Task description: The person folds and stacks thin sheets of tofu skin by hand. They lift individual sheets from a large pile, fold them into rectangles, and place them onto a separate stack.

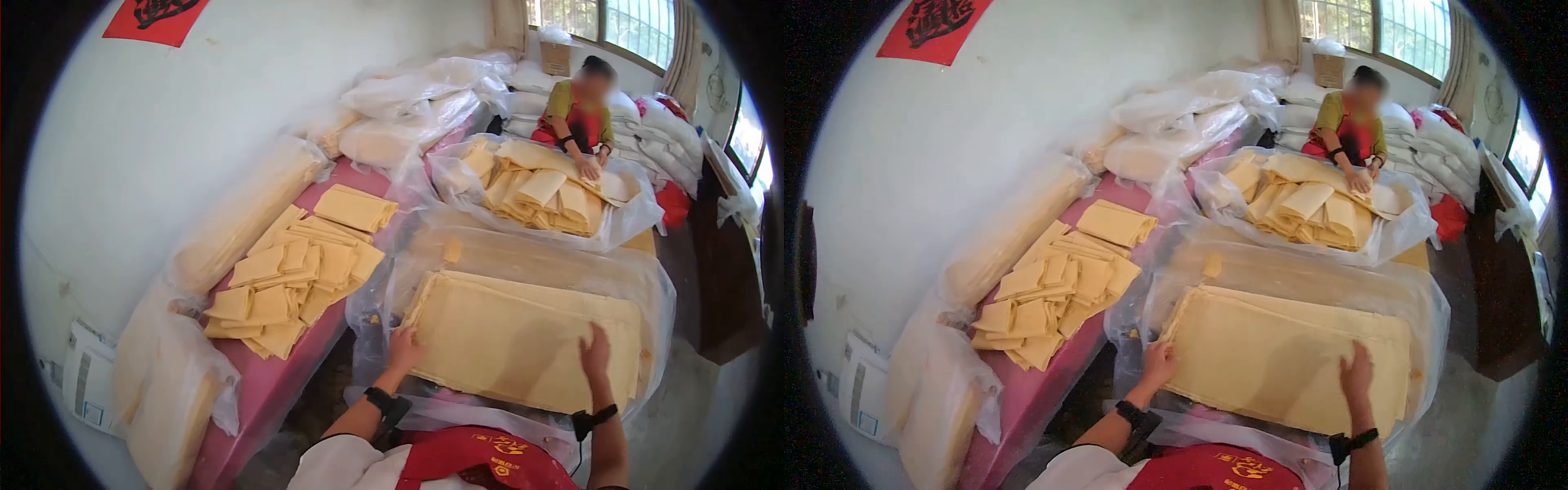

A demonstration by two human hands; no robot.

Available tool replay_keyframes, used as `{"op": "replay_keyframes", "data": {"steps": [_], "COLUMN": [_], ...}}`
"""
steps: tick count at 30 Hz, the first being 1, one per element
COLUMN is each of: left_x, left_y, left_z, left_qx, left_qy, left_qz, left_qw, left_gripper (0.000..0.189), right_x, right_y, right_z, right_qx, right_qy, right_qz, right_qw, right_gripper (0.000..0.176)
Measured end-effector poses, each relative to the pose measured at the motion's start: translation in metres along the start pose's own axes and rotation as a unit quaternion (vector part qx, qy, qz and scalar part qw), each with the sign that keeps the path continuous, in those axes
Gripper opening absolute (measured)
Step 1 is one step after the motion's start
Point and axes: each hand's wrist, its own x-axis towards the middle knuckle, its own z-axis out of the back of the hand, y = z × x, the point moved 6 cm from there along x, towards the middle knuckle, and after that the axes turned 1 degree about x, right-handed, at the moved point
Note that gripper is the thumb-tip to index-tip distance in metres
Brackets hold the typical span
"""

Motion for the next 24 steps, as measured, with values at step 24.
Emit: {"op": "replay_keyframes", "data": {"steps": [24], "left_x": [0.006], "left_y": [-0.068], "left_z": [-0.032], "left_qx": [-0.534], "left_qy": [0.301], "left_qz": [0.297], "left_qw": [0.732], "left_gripper": [0.019], "right_x": [-0.096], "right_y": [0.222], "right_z": [-0.074], "right_qx": [0.049], "right_qy": [0.25], "right_qz": [0.238], "right_qw": [0.937], "right_gripper": [0.047]}}
